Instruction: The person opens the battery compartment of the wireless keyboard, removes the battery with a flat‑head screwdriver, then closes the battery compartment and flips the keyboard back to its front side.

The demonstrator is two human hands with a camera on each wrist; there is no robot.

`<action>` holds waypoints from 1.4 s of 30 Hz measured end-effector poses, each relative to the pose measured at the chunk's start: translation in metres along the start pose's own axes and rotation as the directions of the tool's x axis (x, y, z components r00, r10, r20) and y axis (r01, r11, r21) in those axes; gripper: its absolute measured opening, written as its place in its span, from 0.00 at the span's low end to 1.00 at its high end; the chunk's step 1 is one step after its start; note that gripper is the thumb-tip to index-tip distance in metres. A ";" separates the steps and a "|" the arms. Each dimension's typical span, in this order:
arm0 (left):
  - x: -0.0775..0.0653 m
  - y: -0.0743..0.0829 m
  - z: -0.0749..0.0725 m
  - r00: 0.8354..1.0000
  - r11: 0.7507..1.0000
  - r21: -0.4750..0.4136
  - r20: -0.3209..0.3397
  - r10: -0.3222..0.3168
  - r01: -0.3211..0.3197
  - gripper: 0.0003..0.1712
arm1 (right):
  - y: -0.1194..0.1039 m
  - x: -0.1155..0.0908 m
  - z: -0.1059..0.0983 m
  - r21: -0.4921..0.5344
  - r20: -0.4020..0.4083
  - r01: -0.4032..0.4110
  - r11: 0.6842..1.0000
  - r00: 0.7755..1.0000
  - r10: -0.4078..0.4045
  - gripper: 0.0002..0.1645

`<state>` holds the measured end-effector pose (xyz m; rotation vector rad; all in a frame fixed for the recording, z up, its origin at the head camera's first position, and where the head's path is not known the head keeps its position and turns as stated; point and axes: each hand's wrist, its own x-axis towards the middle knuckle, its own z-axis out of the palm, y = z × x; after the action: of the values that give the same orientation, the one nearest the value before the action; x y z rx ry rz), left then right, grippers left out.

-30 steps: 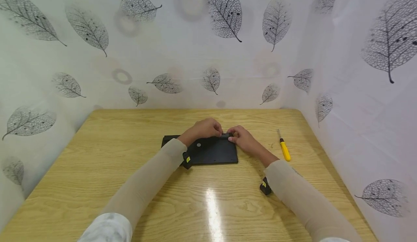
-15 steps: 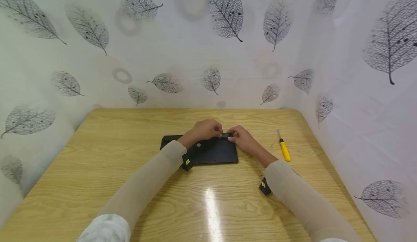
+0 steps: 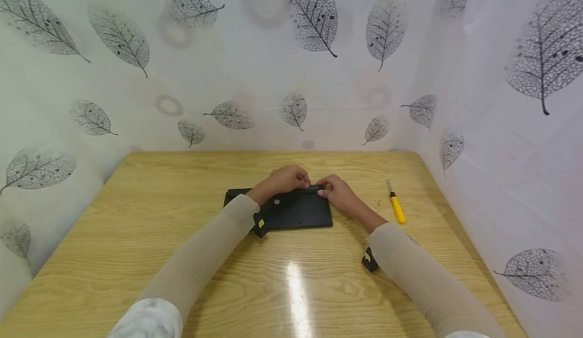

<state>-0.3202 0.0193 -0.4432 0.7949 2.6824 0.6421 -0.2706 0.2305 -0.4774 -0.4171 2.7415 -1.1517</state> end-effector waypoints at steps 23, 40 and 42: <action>-0.005 0.003 0.007 0.999 0.997 0.068 0.028 0.036 -0.038 0.13 | -0.002 -0.001 0.001 -0.010 -0.007 0.036 0.999 0.999 -0.036 0.17; -0.012 -0.007 0.007 0.999 0.994 -0.104 0.022 0.023 -0.021 0.17 | -0.005 -0.002 -0.001 0.001 -0.004 0.014 1.000 1.000 -0.014 0.17; -0.013 -0.007 0.008 1.000 0.992 -0.125 0.024 0.018 -0.014 0.17 | -0.005 -0.005 -0.002 0.012 0.001 0.000 1.000 1.000 0.000 0.18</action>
<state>-0.3101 0.0096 -0.4518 0.7866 2.5867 0.7892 -0.2655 0.2295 -0.4723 -0.4159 2.7326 -1.1664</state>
